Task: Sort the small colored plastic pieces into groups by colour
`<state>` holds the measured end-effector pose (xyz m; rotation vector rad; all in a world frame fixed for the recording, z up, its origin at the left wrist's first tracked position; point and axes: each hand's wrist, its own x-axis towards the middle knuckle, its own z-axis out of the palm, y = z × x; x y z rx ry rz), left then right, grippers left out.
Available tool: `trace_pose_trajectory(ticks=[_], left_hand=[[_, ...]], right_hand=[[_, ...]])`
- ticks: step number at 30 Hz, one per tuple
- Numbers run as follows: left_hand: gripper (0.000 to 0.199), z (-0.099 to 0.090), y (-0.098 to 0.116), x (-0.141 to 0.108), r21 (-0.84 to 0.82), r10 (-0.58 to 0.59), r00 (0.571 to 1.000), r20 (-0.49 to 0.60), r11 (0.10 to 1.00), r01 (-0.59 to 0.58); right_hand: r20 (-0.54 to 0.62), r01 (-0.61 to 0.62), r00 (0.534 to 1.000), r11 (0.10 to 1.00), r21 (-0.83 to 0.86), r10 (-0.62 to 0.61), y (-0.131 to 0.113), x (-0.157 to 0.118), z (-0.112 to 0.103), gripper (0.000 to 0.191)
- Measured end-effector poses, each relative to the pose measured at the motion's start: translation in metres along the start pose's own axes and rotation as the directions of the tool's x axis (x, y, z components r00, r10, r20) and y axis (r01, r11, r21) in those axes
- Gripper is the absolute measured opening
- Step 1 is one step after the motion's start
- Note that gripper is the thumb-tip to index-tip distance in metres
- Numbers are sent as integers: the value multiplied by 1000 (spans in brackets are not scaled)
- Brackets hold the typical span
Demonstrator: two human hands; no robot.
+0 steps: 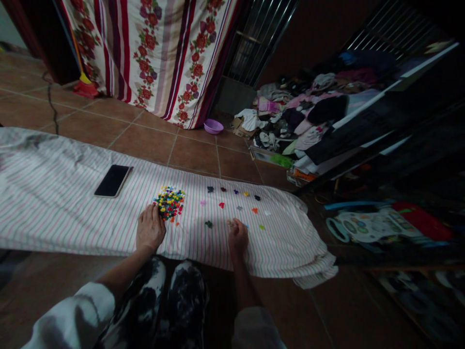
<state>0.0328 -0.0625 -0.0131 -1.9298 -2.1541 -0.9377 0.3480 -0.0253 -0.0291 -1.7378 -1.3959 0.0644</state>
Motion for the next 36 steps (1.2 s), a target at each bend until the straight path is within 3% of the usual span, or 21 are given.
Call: trace_pose_trajectory(ticks=[5,12,19,24,29,36], left_hand=[[46,1,-1,0,-8,-3,1000,5,1000,4],[44,-1,0,1,46,-4,999,48,999,1],[43,-4,1,1,58,-26,995,93,998,20],[43,-4,1,1,65,-23,994,108,998,16],[43,-4,2,2,65,-21,995,101,998,14],[41,-5,3,2,64,-10,996,89,998,5]], right_hand=[[-93,31,995,999,11,-30,-5,-1,-5,40],[-3,197,980,973,120,-198,-51,-15,-3,31],[229,324,893,907,268,-386,-106,-44,30,28],[360,311,849,917,252,-387,-132,-55,55,30],[417,269,837,930,249,-354,-149,-46,78,33],[444,322,805,918,231,-394,-161,-41,103,32]])
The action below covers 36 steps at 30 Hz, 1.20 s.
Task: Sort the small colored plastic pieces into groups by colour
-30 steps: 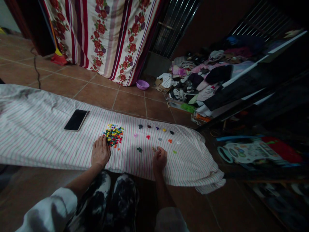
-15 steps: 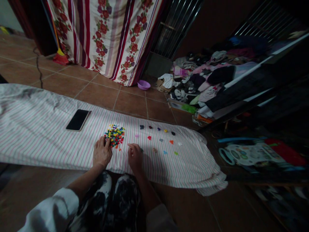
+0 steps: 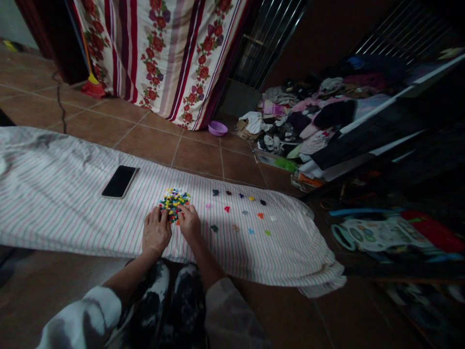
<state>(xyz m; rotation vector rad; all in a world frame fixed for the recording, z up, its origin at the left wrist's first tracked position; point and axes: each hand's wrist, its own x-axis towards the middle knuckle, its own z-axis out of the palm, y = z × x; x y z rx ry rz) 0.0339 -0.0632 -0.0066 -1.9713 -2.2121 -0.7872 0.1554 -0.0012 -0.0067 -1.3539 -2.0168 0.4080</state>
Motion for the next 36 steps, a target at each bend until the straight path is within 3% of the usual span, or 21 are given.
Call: trace_pose_trajectory(ticks=[9,25,36], left_hand=[[42,-1,0,0,29,12,1000,5,1000,-12],[40,0,0,0,74,33,999,-34,997,-31],[41,0,0,-1,94,46,998,-31,995,-43]], right_hand=[[50,-37,998,997,-61,40,-4,4,3,21],[-98,-40,994,996,76,47,-5,2,-7,20],[-173,-107,978,991,76,119,28,12,-34,23]])
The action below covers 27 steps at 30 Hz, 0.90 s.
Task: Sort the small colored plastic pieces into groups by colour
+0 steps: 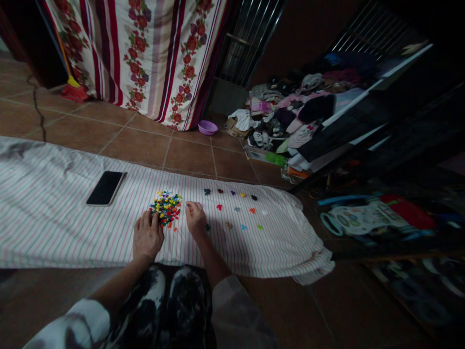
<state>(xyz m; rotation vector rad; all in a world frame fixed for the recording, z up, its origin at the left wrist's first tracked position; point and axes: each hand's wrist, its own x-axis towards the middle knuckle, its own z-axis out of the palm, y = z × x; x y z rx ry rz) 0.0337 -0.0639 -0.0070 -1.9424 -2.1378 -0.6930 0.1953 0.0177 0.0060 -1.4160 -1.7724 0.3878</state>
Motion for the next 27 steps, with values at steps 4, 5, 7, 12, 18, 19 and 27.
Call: trace_pose_trajectory(ticks=[4,5,7,12,18,19,27], left_hand=[[41,-1,0,0,-4,4,1000,-1,1000,-4],[41,-1,0,0,-6,6,1000,0,1000,-6],[41,-1,0,0,-7,12,1000,3,1000,-12],[42,1,0,0,11,4,1000,11,1000,-4],[41,3,0,0,-11,-7,1000,1,1000,7],[42,4,0,0,-20,-9,1000,1,1000,9],[42,5,0,-1,-72,-19,1000,-1,997,19]], right_hand=[[-53,-18,998,1000,-18,17,22,16,-12,23],[-67,-29,997,999,-28,27,28,20,-14,24],[-106,-72,992,996,-60,65,41,29,-18,23],[-167,-146,978,983,-109,127,65,48,-25,23],[-218,-212,960,965,-154,176,79,66,-38,27],[-207,-223,960,961,-166,187,81,68,-40,27],[-134,-254,965,939,-232,227,94,84,-41,31]])
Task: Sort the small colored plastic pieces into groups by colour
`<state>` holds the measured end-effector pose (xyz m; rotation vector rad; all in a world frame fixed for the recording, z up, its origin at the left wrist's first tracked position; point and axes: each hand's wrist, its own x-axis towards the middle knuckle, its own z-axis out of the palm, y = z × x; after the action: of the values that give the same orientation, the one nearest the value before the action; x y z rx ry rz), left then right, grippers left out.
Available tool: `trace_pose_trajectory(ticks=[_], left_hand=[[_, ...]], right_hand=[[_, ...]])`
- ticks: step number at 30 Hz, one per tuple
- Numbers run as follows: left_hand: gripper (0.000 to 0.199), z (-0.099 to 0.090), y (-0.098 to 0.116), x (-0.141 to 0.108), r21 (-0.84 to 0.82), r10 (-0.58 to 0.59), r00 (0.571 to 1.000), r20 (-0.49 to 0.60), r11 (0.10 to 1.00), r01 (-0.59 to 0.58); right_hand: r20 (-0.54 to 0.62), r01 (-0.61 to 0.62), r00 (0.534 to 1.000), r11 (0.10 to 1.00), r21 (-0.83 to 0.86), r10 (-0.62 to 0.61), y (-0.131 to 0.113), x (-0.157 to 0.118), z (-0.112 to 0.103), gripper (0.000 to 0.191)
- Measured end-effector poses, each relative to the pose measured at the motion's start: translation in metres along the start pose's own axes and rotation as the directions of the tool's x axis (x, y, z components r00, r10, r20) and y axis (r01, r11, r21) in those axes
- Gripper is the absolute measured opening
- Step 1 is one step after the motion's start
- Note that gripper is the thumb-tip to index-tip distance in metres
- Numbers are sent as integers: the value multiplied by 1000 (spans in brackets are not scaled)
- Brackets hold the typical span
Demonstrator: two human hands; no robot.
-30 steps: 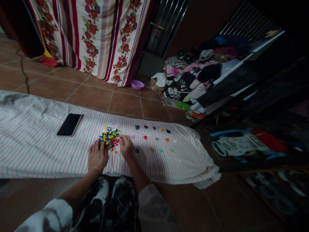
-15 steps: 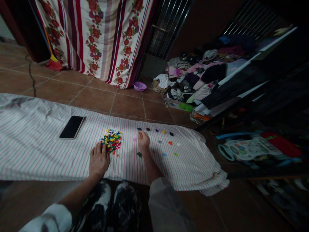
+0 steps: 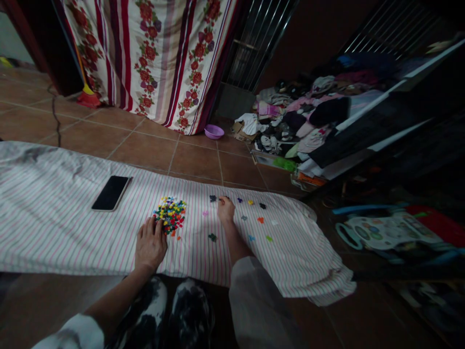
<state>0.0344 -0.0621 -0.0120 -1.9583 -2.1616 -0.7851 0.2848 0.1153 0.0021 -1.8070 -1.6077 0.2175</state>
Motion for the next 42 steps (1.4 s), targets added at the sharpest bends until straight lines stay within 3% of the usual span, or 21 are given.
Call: trace_pose_trajectory(ticks=[9,30,42], left_hand=[[42,-1,1,0,31,1,1000,8,1000,-2],[42,-2,2,1,67,12,1000,6,998,-12],[41,-5,4,2,38,-21,999,25,999,20]], right_hand=[[74,-6,997,999,-49,10,-1,8,13,34],[80,-6,997,1000,-28,8,-1,5,17,41],[-21,85,996,996,19,-85,-21,-10,7,31]])
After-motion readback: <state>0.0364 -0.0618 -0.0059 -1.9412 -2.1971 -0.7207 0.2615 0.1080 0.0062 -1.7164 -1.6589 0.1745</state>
